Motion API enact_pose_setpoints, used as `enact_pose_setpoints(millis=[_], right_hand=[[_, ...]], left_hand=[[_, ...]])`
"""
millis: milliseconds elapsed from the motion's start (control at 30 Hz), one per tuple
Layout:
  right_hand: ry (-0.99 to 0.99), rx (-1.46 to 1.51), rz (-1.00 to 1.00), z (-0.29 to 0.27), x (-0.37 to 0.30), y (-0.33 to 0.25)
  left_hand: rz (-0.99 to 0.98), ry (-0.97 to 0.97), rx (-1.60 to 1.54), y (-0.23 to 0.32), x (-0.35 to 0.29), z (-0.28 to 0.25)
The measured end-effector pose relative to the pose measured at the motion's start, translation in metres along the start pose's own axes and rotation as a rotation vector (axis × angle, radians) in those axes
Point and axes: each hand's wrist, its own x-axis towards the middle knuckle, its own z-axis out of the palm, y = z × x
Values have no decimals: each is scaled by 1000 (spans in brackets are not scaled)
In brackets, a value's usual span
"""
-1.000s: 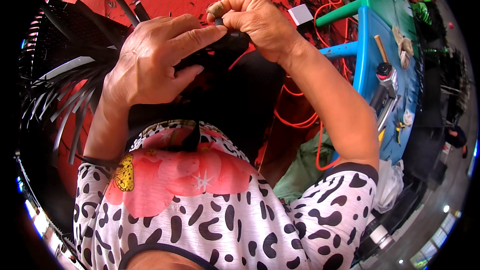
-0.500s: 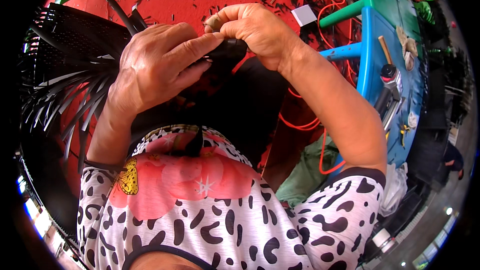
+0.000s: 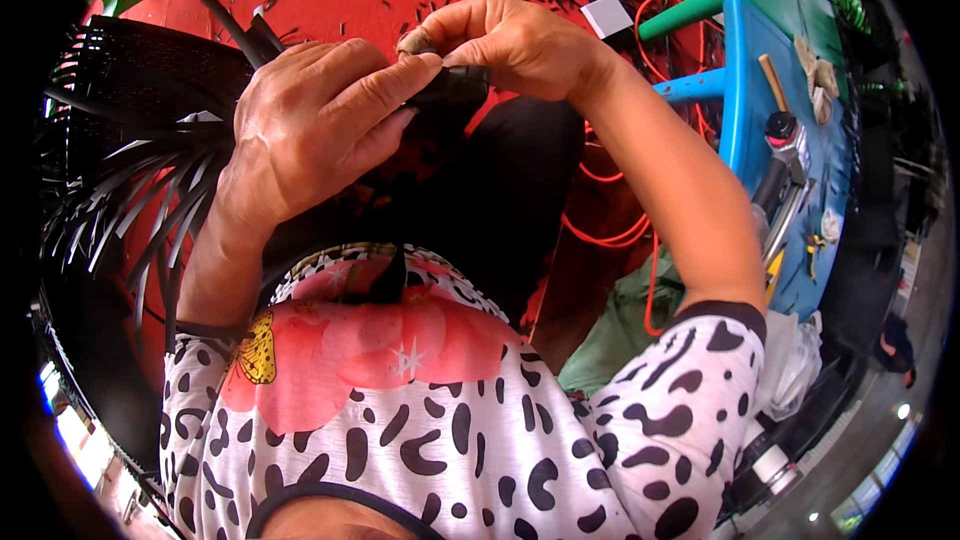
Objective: The person assembles a black wicker chair by hand and with a pneumatic nail gun, a hammer, and pliers. They wrap black plastic strips around the frame, secure the wicker material with the nail gun, hammer down staples, and trim excess material with the pliers.
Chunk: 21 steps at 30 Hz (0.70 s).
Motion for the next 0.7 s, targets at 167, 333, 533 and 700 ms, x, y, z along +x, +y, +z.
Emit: enact_pose_setpoints(millis=[167,333,533,700], right_hand=[[-247,103,-176,-27,16,22],[-248,220,-315,-32,28,55],[-235,284,-315,-26,33,67],[-265,334,-270,-23,34,65]], left_hand=[[-1,-15,7,-1,8,1],[-15,-41,25,-2,8,8],[4,-42,-10,-5,8,12],[14,-36,-35,-6,8,12]])
